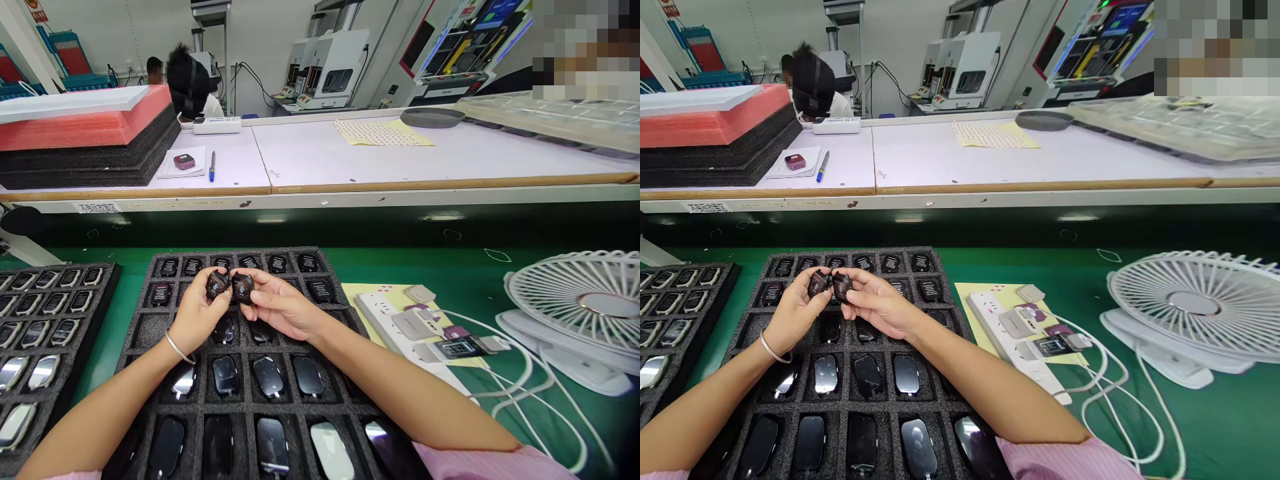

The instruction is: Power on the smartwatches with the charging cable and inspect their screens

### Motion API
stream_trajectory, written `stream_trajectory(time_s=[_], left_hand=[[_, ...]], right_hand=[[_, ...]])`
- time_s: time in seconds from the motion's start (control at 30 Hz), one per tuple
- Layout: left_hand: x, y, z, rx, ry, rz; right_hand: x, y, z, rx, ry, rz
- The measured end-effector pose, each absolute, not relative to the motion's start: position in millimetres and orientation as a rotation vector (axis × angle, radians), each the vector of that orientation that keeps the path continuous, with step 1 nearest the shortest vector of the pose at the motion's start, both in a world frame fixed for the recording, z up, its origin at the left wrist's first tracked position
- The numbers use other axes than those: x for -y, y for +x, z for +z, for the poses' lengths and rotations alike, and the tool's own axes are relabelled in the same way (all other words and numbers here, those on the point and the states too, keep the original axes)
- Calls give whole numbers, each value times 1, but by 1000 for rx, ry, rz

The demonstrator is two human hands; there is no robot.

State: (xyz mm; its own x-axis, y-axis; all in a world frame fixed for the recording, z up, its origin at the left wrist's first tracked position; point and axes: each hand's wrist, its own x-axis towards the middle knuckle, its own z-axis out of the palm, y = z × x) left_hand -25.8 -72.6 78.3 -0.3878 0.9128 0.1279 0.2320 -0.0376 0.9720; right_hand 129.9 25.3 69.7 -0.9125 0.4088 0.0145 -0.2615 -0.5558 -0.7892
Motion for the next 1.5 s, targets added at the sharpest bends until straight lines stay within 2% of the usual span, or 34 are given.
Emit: stream_trajectory(time_s=[0.93, 1.27, 1.5], left_hand=[[73, -25, 81, -1603, 1169, 1475], [75, -23, 95, -1418, 753, 1524], [76, -24, 97, -1280, 723, 1543]], right_hand=[[-24, 130, 70, 1216, -194, 2475], [-33, 129, 73, 1128, -371, 2462], [-36, 130, 72, 1161, -460, 2347]])
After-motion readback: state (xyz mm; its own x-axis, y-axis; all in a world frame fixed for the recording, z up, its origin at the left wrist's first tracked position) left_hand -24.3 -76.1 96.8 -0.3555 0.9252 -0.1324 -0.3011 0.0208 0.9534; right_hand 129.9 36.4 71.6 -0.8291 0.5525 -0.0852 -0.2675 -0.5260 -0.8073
